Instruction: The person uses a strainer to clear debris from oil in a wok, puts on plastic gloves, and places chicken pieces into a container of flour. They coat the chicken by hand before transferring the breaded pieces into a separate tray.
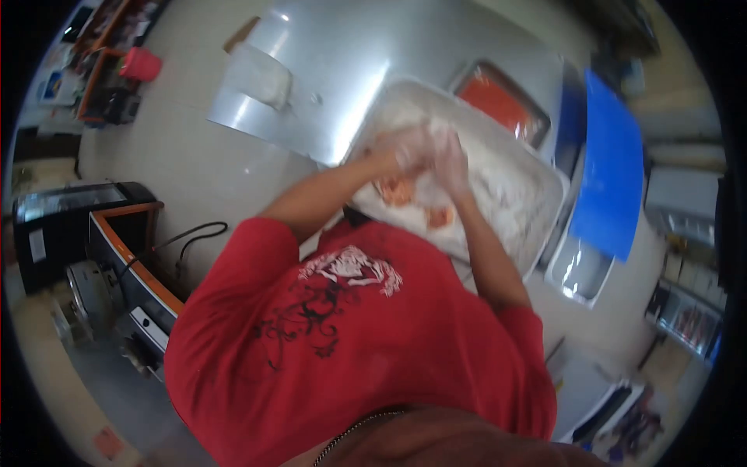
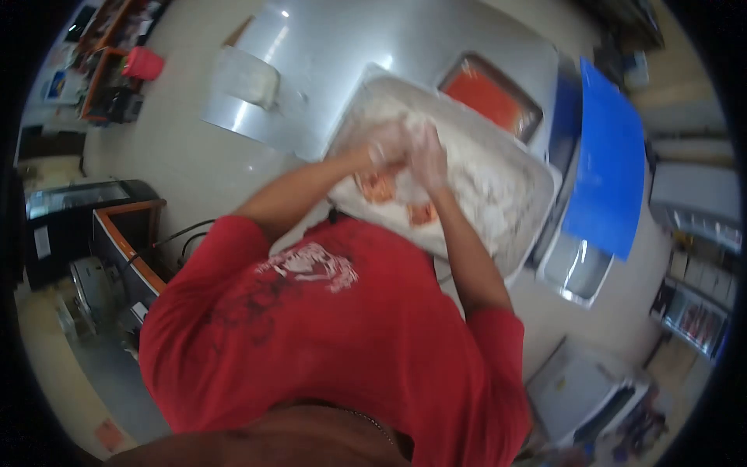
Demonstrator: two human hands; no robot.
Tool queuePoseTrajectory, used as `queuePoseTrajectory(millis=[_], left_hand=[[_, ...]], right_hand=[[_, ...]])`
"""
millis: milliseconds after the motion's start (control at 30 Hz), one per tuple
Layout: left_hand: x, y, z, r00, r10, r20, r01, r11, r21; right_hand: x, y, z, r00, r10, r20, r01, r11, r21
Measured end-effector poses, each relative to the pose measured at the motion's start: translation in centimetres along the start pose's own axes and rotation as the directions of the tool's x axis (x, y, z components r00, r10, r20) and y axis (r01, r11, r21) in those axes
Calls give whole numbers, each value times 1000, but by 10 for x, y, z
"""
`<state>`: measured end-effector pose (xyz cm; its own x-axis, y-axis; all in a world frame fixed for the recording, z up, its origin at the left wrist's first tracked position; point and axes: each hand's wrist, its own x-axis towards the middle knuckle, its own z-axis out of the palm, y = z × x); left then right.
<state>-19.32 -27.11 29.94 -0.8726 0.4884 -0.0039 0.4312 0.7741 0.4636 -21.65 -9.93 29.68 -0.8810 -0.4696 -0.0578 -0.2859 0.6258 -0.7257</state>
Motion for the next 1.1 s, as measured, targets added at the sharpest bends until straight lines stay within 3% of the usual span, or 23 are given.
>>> queuePoseTrajectory(millis=[33, 67, 100, 167, 200, 233, 300, 367, 467, 567, 667, 767, 833, 867, 933, 1033, 1100], left_hand=[[-2, 28, -36, 795, -606, -33, 530, 720, -448], [-5, 25, -46, 807, -578, -122, 501, 779, -377], [-6, 15, -51, 811, -543, -218, 473, 827, -303], [-5, -11, -52, 846, -533, -25, 525, 840, -138], [-4, -16, -51, 842, -535, 72, 539, 841, -50], [6, 12, -79, 768, -568, 296, 541, 823, 176], [2, 2, -39, 862, -379, 338, 342, 925, 166], [7, 0, -24, 882, -261, 393, 207, 962, 175], [21, 13, -20, 827, -221, 517, 128, 970, 209], [4, 26, -38, 850, -220, 479, 174, 975, 140], [-7, 32, -56, 727, -440, 526, 429, 890, 152], [-14, 19, -61, 677, -496, 543, 467, 860, 205], [-21, 19, -58, 815, -478, 327, 460, 877, 136], [-24, 20, -57, 860, -468, 203, 456, 884, 102], [-24, 35, -72, 862, -465, 200, 463, 884, 58], [-24, 45, -85, 869, -462, 180, 475, 879, -41], [-29, 36, -65, 895, -396, 206, 414, 909, -54]], right_hand=[[8, -3, -7, 996, -82, -46, 82, 997, 9], [16, -1, -13, 979, -177, -104, 179, 984, 10], [17, 5, -22, 972, -235, -28, 229, 965, -129], [25, 21, -42, 931, -332, 149, 364, 853, -374], [28, 43, -38, 922, -285, 263, 372, 839, -397], [32, 74, -24, 899, -234, 371, 386, 823, -416], [27, 80, -20, 827, 0, 563, 241, 903, -354], [13, 34, -35, 622, 282, 730, -139, 958, -251], [-29, 9, -23, 774, 329, 540, -273, 944, -183], [-53, -43, -31, 825, 347, 446, -245, 931, -270], [-63, -44, -34, 886, 111, 450, 36, 952, -305], [-69, -4, -4, 951, 155, 266, -102, 973, -205], [-73, 47, 36, 941, 11, 339, 113, 933, -342], [-76, 38, 27, 940, 3, 341, 103, 951, -292], [-81, 13, 7, 938, -12, 346, 82, 979, -188], [-72, 2, -12, 836, 201, 511, -201, 978, -57], [-69, 21, -15, 809, 201, 552, -361, 912, 196]])
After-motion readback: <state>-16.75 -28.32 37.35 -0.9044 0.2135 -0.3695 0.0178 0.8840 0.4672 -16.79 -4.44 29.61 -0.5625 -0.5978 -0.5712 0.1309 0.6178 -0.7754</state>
